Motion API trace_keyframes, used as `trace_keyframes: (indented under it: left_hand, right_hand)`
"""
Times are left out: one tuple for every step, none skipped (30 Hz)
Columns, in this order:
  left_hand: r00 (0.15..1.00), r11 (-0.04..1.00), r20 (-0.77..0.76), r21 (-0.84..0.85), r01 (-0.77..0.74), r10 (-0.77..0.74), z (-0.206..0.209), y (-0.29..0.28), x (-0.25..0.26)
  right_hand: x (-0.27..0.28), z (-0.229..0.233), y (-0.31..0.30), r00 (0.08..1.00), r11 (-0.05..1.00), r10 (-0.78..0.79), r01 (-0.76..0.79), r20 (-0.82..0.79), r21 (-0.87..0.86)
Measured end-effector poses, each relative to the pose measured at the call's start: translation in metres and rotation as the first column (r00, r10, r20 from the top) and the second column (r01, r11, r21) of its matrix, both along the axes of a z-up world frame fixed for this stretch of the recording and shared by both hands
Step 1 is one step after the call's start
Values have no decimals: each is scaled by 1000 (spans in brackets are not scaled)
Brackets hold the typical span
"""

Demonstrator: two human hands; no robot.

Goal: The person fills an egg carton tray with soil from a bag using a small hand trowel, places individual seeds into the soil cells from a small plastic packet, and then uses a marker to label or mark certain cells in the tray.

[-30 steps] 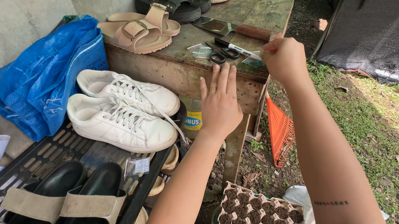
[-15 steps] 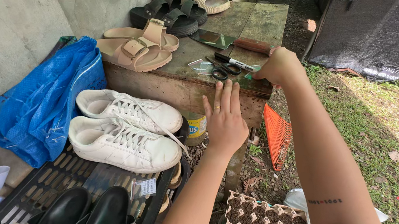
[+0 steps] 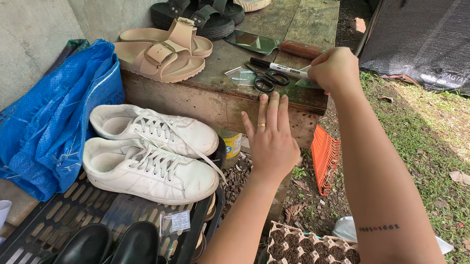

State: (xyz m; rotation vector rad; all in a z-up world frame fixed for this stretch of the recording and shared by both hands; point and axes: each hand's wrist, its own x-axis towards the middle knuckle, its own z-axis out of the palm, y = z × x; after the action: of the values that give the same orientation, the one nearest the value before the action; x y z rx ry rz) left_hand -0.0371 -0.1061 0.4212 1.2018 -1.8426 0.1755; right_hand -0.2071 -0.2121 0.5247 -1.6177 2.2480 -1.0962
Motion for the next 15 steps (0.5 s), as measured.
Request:
trace_keyframes:
  left_hand:
    - [1000, 1000, -5, 20, 9, -9, -1, 0, -1]
    - [1000, 1000, -6, 20, 10, -10, -2, -2, -1]
    - [1000, 1000, -2, -18, -12, 12, -4, -3, -2]
    - [999, 998, 1, -55, -35, 35, -6, -3, -2]
    - [1000, 998, 1, -54, -29, 29, -6, -4, -4]
    - [1000, 999, -10, -39, -27, 26, -7, -3, -4]
    - [999, 999, -22, -24, -26, 25, -6, -3, -4]
    - [1000, 1000, -24, -23, -21, 21, -4, -2, -3]
    - [999, 1000, -35, -25, -8, 7, -2, -1, -3]
    - [999, 1000, -47, -27, 6, -7, 0, 1, -2]
    - [999, 1000, -50, -25, 11, -13, 3, 2, -2]
    - [999, 1000, -35, -9, 18, -19, 6, 3, -1]
    - [999, 1000, -18, 12, 28, -28, 5, 7, 0]
    - [999, 999, -18, 18, 37, -37, 2, 12, 2]
    - [994, 996, -71, -36, 76, -79, -3, 17, 5]
  right_hand:
    - [-3, 5, 7, 998, 999, 8, -6, 56, -35]
    - [-5, 8, 12, 994, 998, 17, -9, 112, -69]
    - [-8, 9, 19, 994, 998, 12, -5, 113, -66]
    - [-13, 9, 27, 980, 988, 66, -38, 190, -149]
    - [-18, 8, 33, 958, 970, 125, -63, 258, -236]
    - [-22, 5, 39, 959, 970, 119, -57, 258, -235]
    - [-27, 2, 47, 902, 923, 279, -158, 329, -351]
    - [-31, -1, 53, 818, 850, 436, -239, 374, -469]
    - [-35, -7, 62, 821, 854, 429, -233, 376, -466]
    - [-37, -15, 74, 776, 809, 496, -249, 390, -533]
    - [-39, -23, 88, 728, 758, 562, -262, 393, -598]
    - [-41, -33, 102, 732, 761, 557, -260, 392, -595]
    - [-42, -47, 119, 722, 733, 579, -259, 378, -629]
    - [-43, -61, 137, 712, 705, 601, -258, 363, -661]
    - [-42, -78, 153, 713, 703, 597, -244, 368, -668]
